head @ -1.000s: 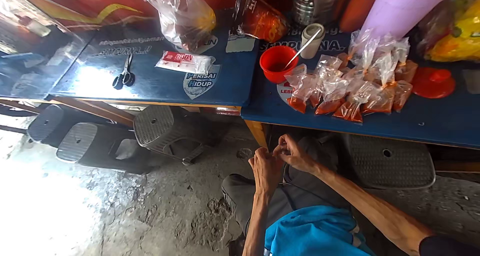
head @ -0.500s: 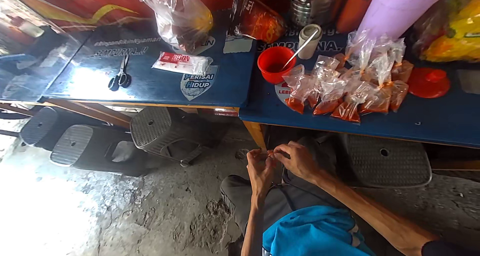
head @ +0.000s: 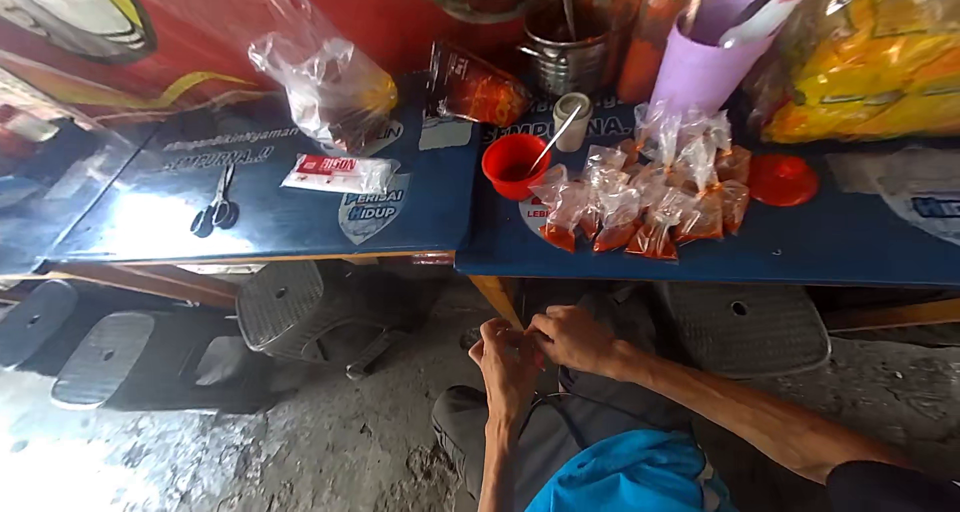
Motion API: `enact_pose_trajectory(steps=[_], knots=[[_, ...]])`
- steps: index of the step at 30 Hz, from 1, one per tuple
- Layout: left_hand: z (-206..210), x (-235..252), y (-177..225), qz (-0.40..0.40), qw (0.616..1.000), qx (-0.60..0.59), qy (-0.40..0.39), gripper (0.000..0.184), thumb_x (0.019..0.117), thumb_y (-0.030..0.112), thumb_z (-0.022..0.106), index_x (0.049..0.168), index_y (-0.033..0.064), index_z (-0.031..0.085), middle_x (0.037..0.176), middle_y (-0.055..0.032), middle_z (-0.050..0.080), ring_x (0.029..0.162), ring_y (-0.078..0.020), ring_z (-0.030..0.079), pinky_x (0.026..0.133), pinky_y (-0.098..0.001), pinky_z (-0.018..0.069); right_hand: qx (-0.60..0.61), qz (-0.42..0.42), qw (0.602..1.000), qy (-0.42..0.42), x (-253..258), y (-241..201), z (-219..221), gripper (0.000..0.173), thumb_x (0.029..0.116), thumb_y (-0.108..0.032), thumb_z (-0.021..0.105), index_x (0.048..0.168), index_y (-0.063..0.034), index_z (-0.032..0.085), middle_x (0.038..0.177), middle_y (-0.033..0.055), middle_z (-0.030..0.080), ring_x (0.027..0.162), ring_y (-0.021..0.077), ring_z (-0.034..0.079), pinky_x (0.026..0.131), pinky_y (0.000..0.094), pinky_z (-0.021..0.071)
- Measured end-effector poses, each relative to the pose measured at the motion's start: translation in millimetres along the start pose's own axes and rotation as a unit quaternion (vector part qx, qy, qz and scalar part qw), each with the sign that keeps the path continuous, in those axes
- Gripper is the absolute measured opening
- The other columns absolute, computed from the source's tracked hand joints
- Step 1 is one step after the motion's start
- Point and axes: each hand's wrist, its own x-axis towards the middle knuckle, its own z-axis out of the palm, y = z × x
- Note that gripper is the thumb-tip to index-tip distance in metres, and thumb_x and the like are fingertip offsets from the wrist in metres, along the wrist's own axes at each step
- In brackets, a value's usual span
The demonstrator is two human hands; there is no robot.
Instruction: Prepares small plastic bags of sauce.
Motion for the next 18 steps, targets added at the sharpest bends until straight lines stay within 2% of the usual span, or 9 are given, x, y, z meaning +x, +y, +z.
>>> enact_pose_trajectory(steps=[2,4,5,7,9,13,15,18], knots=[[-4.2,2.4,-1.6,-0.013,1.0,0.009,0.003,0.04,0.0837,0.008,0.072,0.118,-0.0072,0.058,0.082,-0.0089,0.073,0.082,-0.025,0.07,0.093,-0.0611,0.0437,-0.008,-0.033,0.998,0.052,-1.2,-0.4,1.8,0.022,0.0949,-0.014,0.059,0.092,0.0037,0.071,0.076,0.0182,0.067,0.076,0.0347,0.068,0.073,0.0463,0.0535],[-8.1,5.9,-4.5,-0.001,1.0,0.017,0.003,0.031,0.0849,0.012,0.07,0.112,-0.0022,0.066,0.083,-0.0059,0.074,0.082,-0.0233,0.071,0.093,-0.0624,0.0433,0.008,-0.042,0.995,0.094,-1.7,-4.1,-0.6,0.019,0.0916,-0.015,0.061,0.086,0.0017,0.069,0.071,0.015,0.065,0.069,0.0302,0.066,0.067,0.0429,0.0523],[-9.4,6.3,-3.4,0.019,0.999,0.025,0.005,0.024,0.087,0.013,0.067,0.108,0.0019,0.072,0.088,-0.0051,0.075,0.087,-0.024,0.069,0.094,-0.0618,0.0407,0.031,-0.022,0.995,0.092,-1.9,-7.3,-4.8,0.02,0.0915,-0.015,0.061,0.088,0.0022,0.071,0.073,0.0155,0.066,0.071,0.0297,0.067,0.068,0.0433,0.0525],[-8.5,5.0,-2.5,0.097,0.995,0.033,0.015,0.027,0.0907,0.011,0.059,0.11,0.0076,0.078,0.106,-0.0072,0.075,0.103,-0.026,0.068,0.096,-0.059,0.0407,0.081,0.037,0.994,0.068,-1.3,-14.2,-17.6,0.022,0.0927,-0.017,0.061,0.095,0.0022,0.072,0.079,0.0159,0.069,0.076,0.0279,0.068,0.072,0.044,0.0524],[-3.8,0.2,-0.5,0.152,0.988,0.021,0.022,0.031,0.0953,0.012,0.054,0.115,0.0041,0.077,0.115,-0.0108,0.075,0.111,-0.0242,0.069,0.103,-0.0541,0.0403,0.107,0.06,0.991,0.051,-0.8,-20.1,-30.1,0.023,0.0933,-0.018,0.06,0.097,0.0011,0.072,0.08,0.015,0.069,0.076,0.0256,0.068,0.071,0.0433,0.051],[-2.7,-2.9,8.1,0.2,0.972,0.114,0.048,0.031,0.0949,0.022,0.054,0.107,0.0059,0.078,0.1,-0.0102,0.074,0.1,-0.0258,0.067,0.103,-0.0528,0.0378,0.059,-0.018,0.993,0.098,-6.3,-21.5,-36.4,0.018,0.0905,-0.014,0.061,0.088,0.0006,0.072,0.072,0.0134,0.065,0.07,0.0256,0.065,0.065,0.0405,0.0499],[-5.8,-0.9,14.5,0.225,0.96,0.158,0.056,0.031,0.0938,0.026,0.053,0.1,0.0096,0.078,0.097,-0.0099,0.073,0.098,-0.0268,0.066,0.102,-0.054,0.0364,0.016,-0.074,0.986,0.149,-8.4,-19.2,-36.1,0.014,0.0868,-0.012,0.063,0.081,-0.0021,0.069,0.065,0.01,0.061,0.063,0.0238,0.063,0.06,0.037,0.0488],[-10.3,3.4,24.2,0.256,0.946,0.186,0.072,0.03,0.0943,0.027,0.051,0.094,0.0129,0.077,0.095,-0.0092,0.071,0.097,-0.0253,0.066,0.103,-0.0543,0.0345,-0.024,-0.119,0.971,0.206,-10.3,-19.6,-44.8,0.012,0.0845,-0.013,0.063,0.076,-0.0062,0.066,0.059,0.0048,0.056,0.058,0.0187,0.057,0.055,0.0312,0.0452]])
